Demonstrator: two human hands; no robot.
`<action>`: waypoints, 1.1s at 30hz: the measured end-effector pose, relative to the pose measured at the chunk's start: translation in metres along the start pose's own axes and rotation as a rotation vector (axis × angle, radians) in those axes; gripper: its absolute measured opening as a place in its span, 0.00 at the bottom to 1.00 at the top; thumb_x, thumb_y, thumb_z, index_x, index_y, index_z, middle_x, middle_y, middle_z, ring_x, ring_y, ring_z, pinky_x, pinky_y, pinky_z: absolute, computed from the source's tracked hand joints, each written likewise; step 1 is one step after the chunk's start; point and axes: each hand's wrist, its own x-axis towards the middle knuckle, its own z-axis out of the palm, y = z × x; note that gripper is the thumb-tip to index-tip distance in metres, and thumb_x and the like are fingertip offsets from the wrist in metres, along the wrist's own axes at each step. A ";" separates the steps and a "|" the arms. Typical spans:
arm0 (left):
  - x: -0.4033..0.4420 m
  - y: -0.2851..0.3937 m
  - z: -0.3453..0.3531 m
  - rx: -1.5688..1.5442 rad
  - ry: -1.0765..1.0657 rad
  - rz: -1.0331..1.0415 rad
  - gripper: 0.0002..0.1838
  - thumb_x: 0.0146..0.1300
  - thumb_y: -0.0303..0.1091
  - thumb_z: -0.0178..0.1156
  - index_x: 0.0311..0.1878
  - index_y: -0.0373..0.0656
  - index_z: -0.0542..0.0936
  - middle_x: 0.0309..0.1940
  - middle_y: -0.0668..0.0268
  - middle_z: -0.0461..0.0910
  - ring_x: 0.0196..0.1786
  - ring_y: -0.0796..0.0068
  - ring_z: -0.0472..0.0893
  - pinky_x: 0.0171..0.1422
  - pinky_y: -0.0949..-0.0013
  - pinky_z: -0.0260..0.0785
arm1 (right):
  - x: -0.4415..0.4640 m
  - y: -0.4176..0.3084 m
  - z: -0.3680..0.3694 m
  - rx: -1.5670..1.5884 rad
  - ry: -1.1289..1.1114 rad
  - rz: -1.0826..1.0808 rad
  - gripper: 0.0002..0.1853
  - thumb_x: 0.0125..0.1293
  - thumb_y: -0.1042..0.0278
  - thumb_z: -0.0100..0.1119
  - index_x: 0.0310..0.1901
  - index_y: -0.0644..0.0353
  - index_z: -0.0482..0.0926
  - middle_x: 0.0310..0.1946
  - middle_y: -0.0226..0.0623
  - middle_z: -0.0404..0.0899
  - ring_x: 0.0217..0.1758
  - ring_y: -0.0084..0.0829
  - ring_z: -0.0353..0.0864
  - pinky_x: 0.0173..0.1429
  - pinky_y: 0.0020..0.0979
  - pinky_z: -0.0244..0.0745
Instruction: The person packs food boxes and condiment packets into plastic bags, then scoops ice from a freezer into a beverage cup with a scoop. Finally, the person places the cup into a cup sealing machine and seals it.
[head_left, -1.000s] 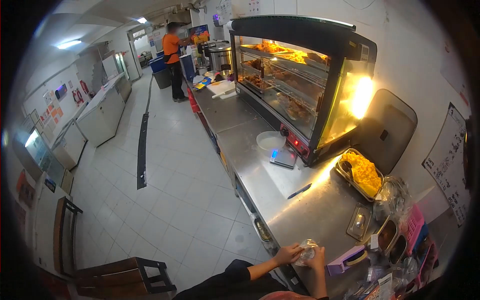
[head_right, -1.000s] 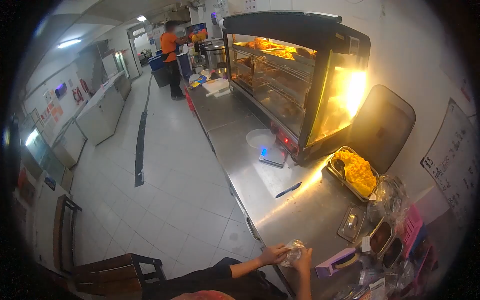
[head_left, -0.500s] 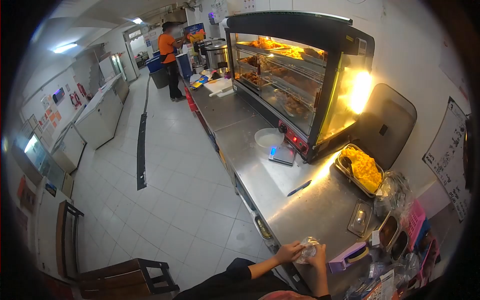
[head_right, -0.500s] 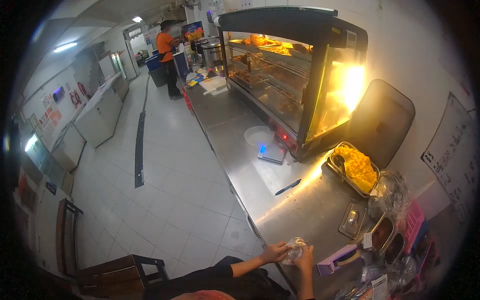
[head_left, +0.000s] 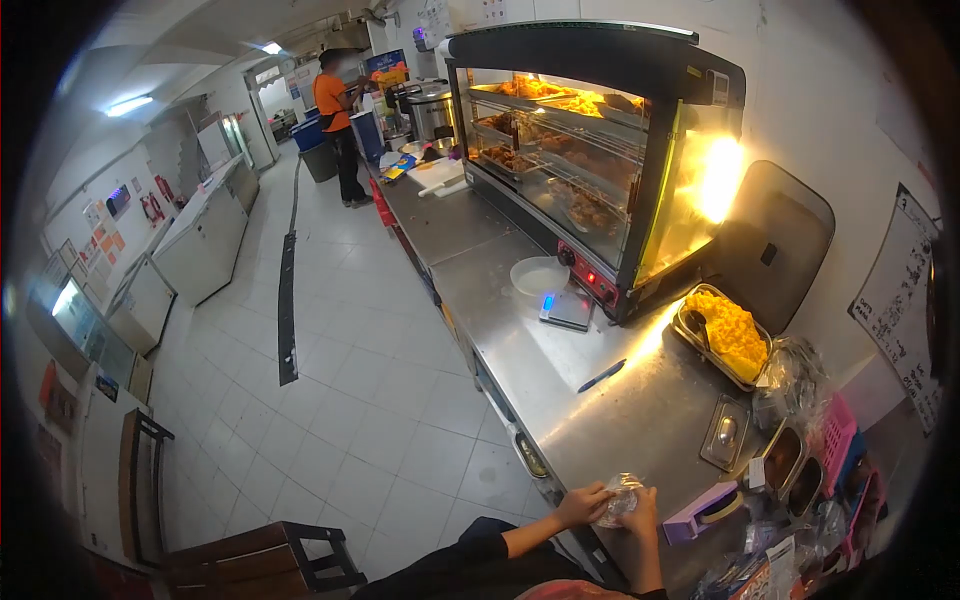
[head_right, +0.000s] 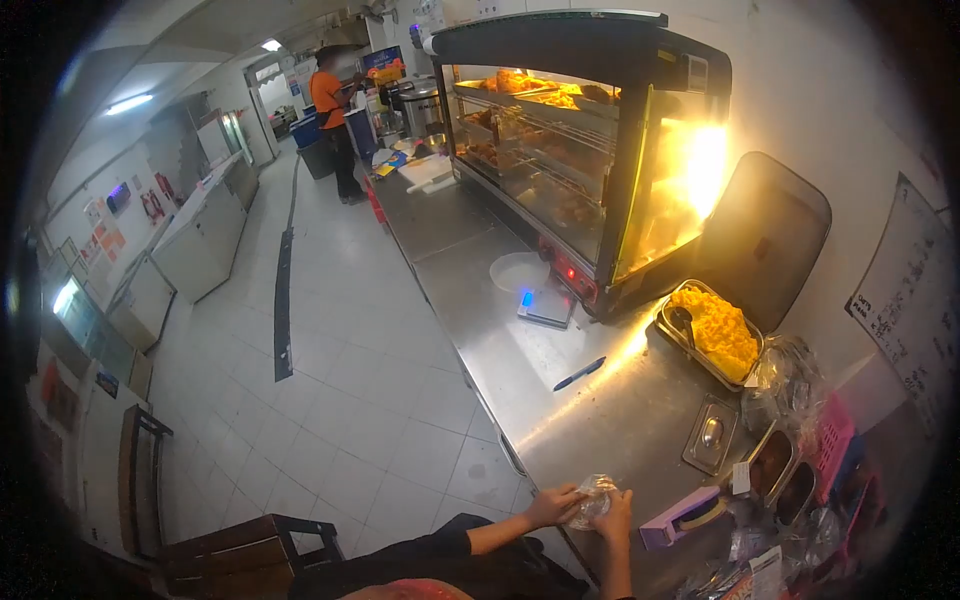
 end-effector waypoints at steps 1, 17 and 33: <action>0.000 0.000 0.000 -0.006 0.003 -0.002 0.12 0.49 0.31 0.56 0.40 0.46 0.76 0.31 0.63 0.71 0.27 0.63 0.76 0.29 0.67 0.69 | 0.000 0.002 0.001 0.000 -0.006 -0.005 0.36 0.21 0.74 0.71 0.42 0.58 0.71 0.40 0.42 0.63 0.44 0.44 0.69 0.47 0.36 0.70; -0.004 -0.005 0.005 0.013 -0.057 -0.029 0.13 0.50 0.31 0.56 0.42 0.47 0.76 0.33 0.63 0.73 0.28 0.65 0.76 0.29 0.67 0.69 | 0.001 0.006 0.006 0.009 0.051 0.000 0.34 0.20 0.74 0.72 0.41 0.57 0.73 0.38 0.40 0.64 0.42 0.43 0.70 0.46 0.36 0.70; -0.001 -0.002 0.003 0.021 0.001 0.014 0.14 0.48 0.29 0.56 0.41 0.49 0.77 0.31 0.66 0.73 0.26 0.67 0.76 0.27 0.69 0.69 | -0.001 0.005 0.004 0.001 0.035 -0.004 0.35 0.19 0.74 0.73 0.40 0.60 0.72 0.39 0.40 0.63 0.42 0.42 0.70 0.46 0.37 0.70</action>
